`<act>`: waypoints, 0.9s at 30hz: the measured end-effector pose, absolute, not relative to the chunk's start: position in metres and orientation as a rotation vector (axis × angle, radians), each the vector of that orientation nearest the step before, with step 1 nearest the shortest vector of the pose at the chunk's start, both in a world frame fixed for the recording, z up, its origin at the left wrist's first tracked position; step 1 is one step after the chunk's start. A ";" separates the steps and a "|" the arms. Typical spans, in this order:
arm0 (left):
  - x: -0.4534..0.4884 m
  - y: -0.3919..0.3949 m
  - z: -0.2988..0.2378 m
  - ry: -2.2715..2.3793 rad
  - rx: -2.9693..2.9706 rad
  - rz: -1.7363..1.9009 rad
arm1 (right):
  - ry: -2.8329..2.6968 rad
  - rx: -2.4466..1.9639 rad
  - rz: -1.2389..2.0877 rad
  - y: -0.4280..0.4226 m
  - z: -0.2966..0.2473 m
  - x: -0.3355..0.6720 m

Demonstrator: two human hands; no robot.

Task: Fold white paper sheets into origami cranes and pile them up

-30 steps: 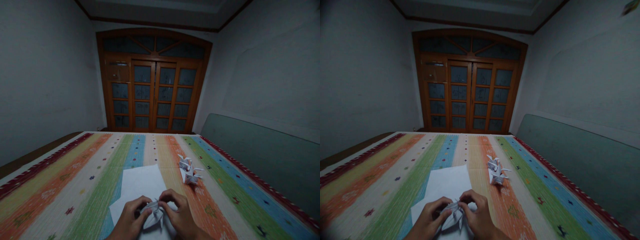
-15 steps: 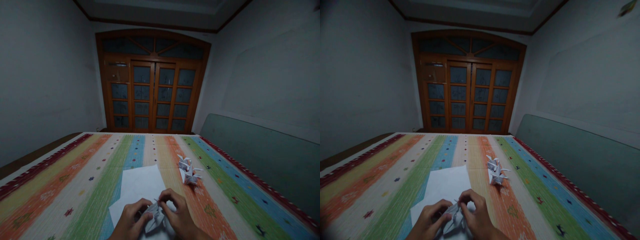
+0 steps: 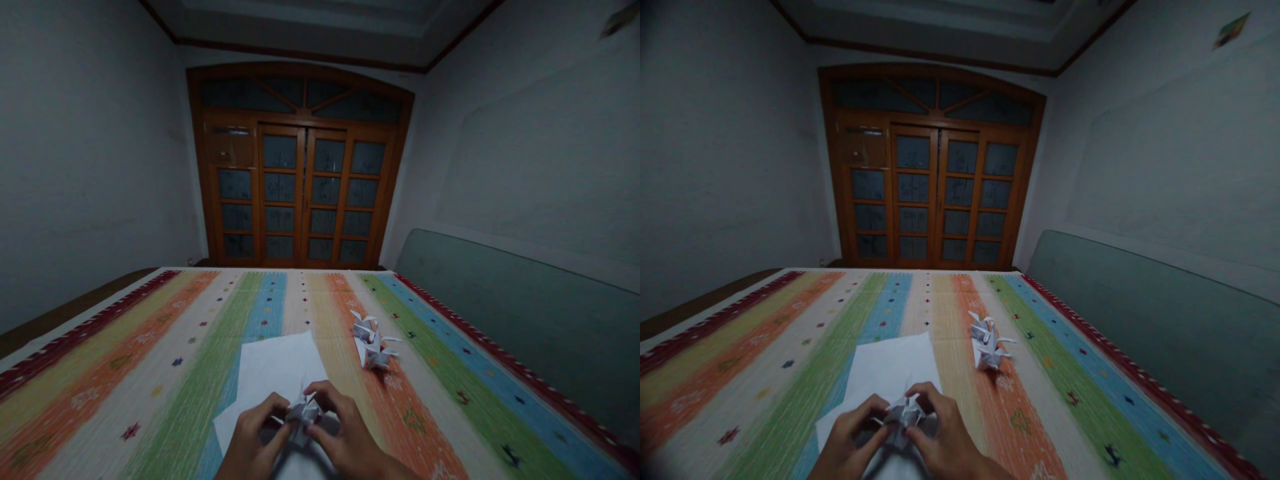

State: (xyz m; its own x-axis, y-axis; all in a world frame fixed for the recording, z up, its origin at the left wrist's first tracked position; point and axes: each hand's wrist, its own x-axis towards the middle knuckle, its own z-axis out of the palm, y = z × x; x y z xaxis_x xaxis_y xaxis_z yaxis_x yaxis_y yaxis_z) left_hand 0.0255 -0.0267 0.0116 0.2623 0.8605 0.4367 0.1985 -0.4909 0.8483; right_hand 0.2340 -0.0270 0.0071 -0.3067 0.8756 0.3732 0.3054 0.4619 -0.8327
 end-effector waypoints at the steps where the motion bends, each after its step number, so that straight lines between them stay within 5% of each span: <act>1: 0.025 -0.027 0.011 0.957 1.860 1.250 | -1.847 -0.988 0.818 -0.027 0.009 0.234; 27: 0.026 -0.024 0.006 0.885 1.801 1.244 | -1.772 -0.863 0.562 -0.024 -0.007 0.234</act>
